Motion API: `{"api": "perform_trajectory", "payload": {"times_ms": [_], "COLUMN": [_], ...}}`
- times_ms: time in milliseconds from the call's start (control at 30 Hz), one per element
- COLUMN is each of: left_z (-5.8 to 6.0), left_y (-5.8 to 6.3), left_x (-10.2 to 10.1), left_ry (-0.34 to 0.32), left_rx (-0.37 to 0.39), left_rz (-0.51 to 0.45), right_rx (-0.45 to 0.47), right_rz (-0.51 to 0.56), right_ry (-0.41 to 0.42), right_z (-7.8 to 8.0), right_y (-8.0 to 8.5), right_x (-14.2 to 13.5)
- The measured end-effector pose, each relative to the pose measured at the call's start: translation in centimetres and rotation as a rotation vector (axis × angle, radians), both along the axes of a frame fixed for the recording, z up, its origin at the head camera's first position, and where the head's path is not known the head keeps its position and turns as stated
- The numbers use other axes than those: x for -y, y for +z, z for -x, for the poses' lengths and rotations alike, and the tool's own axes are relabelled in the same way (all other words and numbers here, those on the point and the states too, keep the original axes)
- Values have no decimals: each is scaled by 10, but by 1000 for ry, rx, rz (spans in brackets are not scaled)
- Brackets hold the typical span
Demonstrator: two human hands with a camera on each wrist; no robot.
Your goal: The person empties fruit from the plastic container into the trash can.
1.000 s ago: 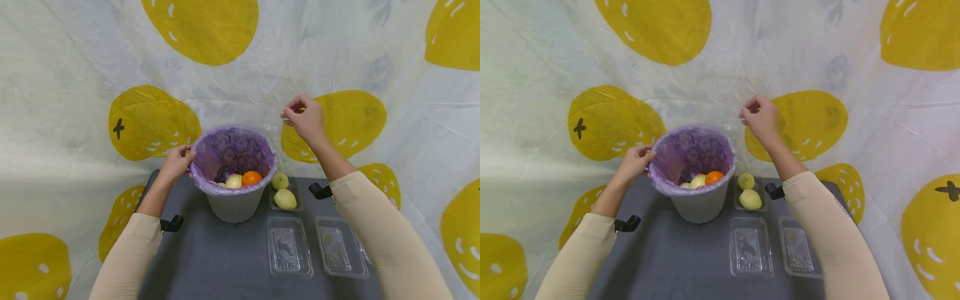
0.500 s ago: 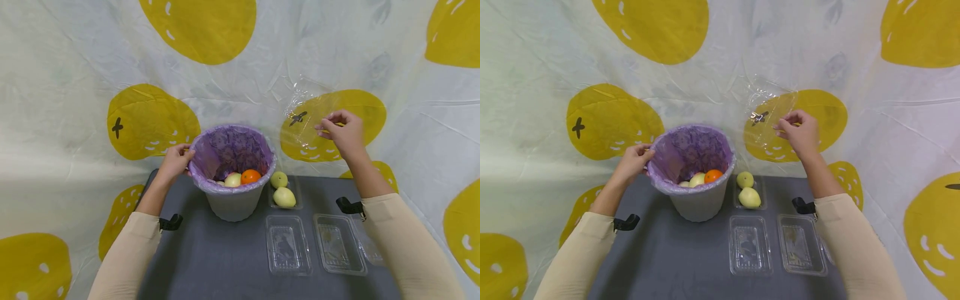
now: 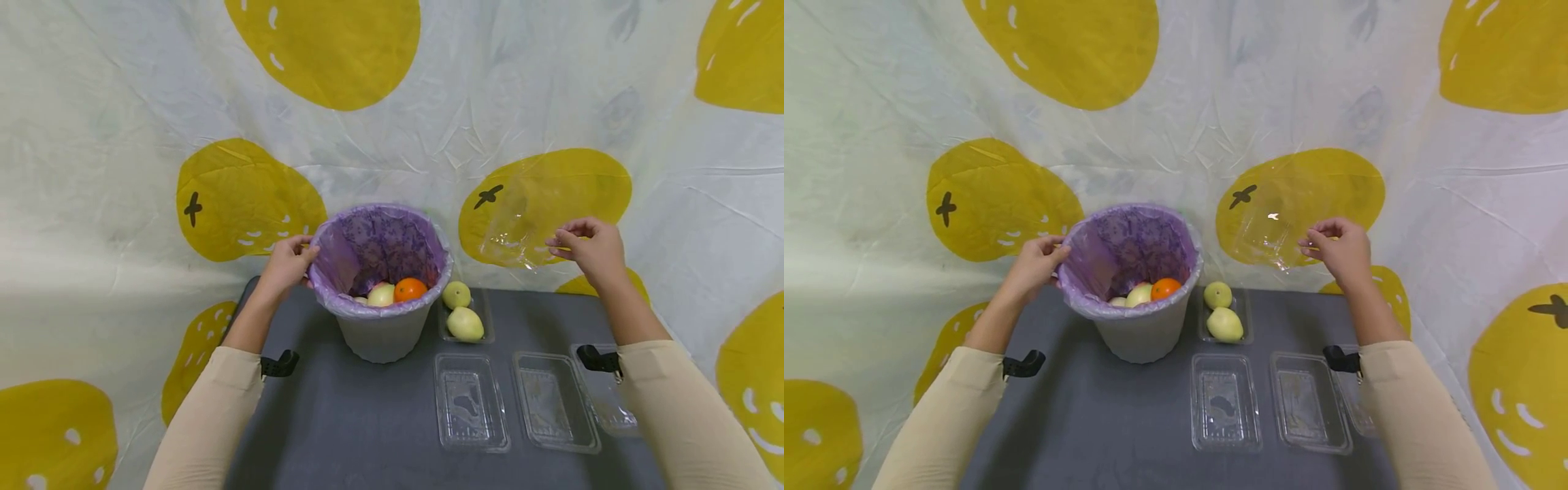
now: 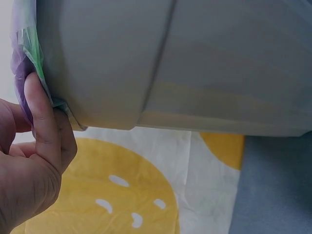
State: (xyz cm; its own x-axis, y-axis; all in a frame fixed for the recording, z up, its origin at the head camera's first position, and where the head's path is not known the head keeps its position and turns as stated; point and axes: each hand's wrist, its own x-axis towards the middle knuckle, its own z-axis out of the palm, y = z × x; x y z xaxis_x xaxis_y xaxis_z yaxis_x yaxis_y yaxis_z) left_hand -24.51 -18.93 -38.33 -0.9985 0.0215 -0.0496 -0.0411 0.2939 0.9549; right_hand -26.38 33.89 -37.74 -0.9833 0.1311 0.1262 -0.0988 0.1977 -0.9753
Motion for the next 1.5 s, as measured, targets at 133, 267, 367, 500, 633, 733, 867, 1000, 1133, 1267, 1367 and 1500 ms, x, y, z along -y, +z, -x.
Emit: {"api": "perform_trajectory", "payload": {"times_ms": [133, 267, 367, 500, 633, 733, 867, 1000, 1133, 1267, 1367, 1500], "left_z": [0, 1, 2, 3, 4, 3, -1, -2, 0, -1, -1, 0], "left_y": [1, 1, -1, -4, -5, -5, 4, 6, 2, 4, 4, 2], "left_x": [-1, -2, -3, -5, -3, -1, -1, 0, 2, 1, 0, 1], "left_ry": [-2, -4, -1, 2, -4, 0, -4, -12, -9, -5, -4, 0], "left_rx": [10, 11, 8, 3, 7, 8, 9, 14, 11, 7, 1, -1], "left_rz": [5, 10, 16, 22, 18, 15, 20, 19, 25, 31, 36, 35], "right_rx": [95, 148, 159, 164, 170, 187, 210, 260, 314, 371, 409, 428], "right_rz": [-142, -269, -362, -453, -511, -557, -562, -573, -628, -656, -680, -669], "right_ry": [-9, 11, 21, 29, 58, 70, 72, 83, 63, 52, 70, 82], "right_z": [6, 10, 10, 9, 10, 12, 15, 16, 16, 16, 17, 17], "right_y": [-22, -46, -63, -84, -103, -116, -133, -149, -158, -165, -171, -175], "right_x": [-17, -33, -43, -55, -64, -69, -75, -77, -77, -79, -81, -79]}}
